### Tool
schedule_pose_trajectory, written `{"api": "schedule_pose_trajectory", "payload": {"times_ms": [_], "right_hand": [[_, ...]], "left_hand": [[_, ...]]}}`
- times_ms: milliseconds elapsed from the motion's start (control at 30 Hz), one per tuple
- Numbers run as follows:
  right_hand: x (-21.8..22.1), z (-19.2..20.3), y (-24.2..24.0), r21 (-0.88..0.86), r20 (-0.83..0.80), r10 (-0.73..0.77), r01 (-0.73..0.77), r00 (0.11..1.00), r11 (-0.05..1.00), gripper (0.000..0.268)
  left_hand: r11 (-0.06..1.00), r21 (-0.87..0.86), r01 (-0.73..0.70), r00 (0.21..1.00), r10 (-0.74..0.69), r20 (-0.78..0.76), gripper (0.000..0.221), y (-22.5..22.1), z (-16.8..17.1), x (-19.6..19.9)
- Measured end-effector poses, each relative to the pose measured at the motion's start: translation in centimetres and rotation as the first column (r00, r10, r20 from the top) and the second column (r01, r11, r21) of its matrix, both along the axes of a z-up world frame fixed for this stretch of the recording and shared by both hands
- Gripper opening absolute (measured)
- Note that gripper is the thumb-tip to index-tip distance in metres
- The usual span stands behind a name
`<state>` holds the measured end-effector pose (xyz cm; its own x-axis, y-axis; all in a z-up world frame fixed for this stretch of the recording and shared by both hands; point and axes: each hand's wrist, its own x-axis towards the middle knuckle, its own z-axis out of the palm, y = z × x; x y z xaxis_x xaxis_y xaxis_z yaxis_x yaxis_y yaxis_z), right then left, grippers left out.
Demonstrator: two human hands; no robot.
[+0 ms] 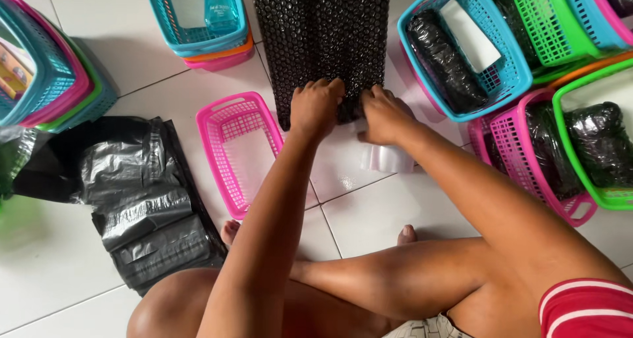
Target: The person wraps several small items in black plastic and secures them with clear tape before placing them into plastic baskets.
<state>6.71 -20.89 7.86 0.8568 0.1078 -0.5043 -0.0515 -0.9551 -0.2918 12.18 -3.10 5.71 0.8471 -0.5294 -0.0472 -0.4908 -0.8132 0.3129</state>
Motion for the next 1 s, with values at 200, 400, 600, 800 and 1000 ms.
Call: {"api": "schedule_pose_trajectory", "payload": {"times_ms": [200, 400, 600, 800, 1000], "right_hand": [[1.6, -2.9, -5.7, -0.029, 0.091, -0.113, 0.116, 0.989, 0.993, 0.030], [0.8, 0.5, -1.6, 0.015, 0.576, -0.017, 0.010, 0.817, 1.000, 0.012], [0.3, -0.9, 3.8, 0.174, 0.454, 0.192, -0.298, 0.870, 0.939, 0.036], [1.3, -1.9, 2.7, 0.232, 0.466, 0.114, -0.246, 0.878, 0.941, 0.041], [2.0, -3.1, 1.5, 0.312, 0.351, 0.041, -0.158, 0.936, 0.937, 0.041]], "left_hand": [[0.990, -0.138, -0.018, 0.991, 0.000, -0.131, 0.008, 2.0, -0.3, 1.2], [0.980, -0.197, -0.010, 0.999, 0.000, -0.052, 0.018, 2.9, -2.8, 2.8], [0.984, -0.180, 0.011, 0.995, 0.007, 0.100, 0.022, 2.7, -5.2, 4.1], [0.933, -0.298, 0.202, 0.932, -0.090, 0.351, 0.019, 3.7, 0.7, 2.5], [0.961, -0.064, 0.268, 0.963, -0.270, -0.020, 0.057, 6.2, -0.5, 0.8]]}}
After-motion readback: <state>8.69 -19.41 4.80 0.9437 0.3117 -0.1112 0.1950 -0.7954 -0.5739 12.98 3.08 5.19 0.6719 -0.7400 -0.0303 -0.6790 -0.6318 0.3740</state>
